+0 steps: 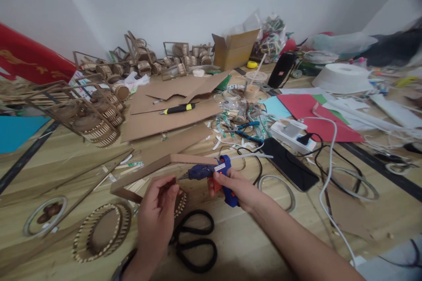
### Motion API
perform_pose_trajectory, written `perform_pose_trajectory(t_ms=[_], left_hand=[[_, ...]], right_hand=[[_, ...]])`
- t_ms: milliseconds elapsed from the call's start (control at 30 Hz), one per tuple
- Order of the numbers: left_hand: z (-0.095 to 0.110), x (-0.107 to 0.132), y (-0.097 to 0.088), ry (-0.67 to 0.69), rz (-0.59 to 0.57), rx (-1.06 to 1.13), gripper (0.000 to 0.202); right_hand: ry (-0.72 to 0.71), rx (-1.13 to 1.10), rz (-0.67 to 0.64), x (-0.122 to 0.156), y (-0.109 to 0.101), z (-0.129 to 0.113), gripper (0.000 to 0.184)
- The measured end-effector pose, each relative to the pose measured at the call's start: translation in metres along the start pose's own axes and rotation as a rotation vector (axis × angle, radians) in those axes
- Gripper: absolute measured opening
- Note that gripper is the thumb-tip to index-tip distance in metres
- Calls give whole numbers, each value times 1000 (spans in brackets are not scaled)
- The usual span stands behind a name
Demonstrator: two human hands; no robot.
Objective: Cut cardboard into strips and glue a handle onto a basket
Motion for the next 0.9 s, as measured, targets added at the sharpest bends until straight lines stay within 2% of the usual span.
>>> perform_pose_trajectory(t_ms=[300, 900], left_hand=[[0, 1, 2, -7, 6, 31, 36], [6, 0, 2, 65, 3, 51, 28]], right_hand=[[5, 10, -1, 0, 2, 0, 59], [22, 12, 16, -1, 0, 5, 58]])
Point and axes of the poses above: each hand's wrist, its own x-axis away from the middle knuckle, its own y-axis out of the palm, z = x × y, the point moved 4 cm from there along -x, towards the middle knuckle, and after that the axes turned 7 degrees about y, right-handed, at the moved point
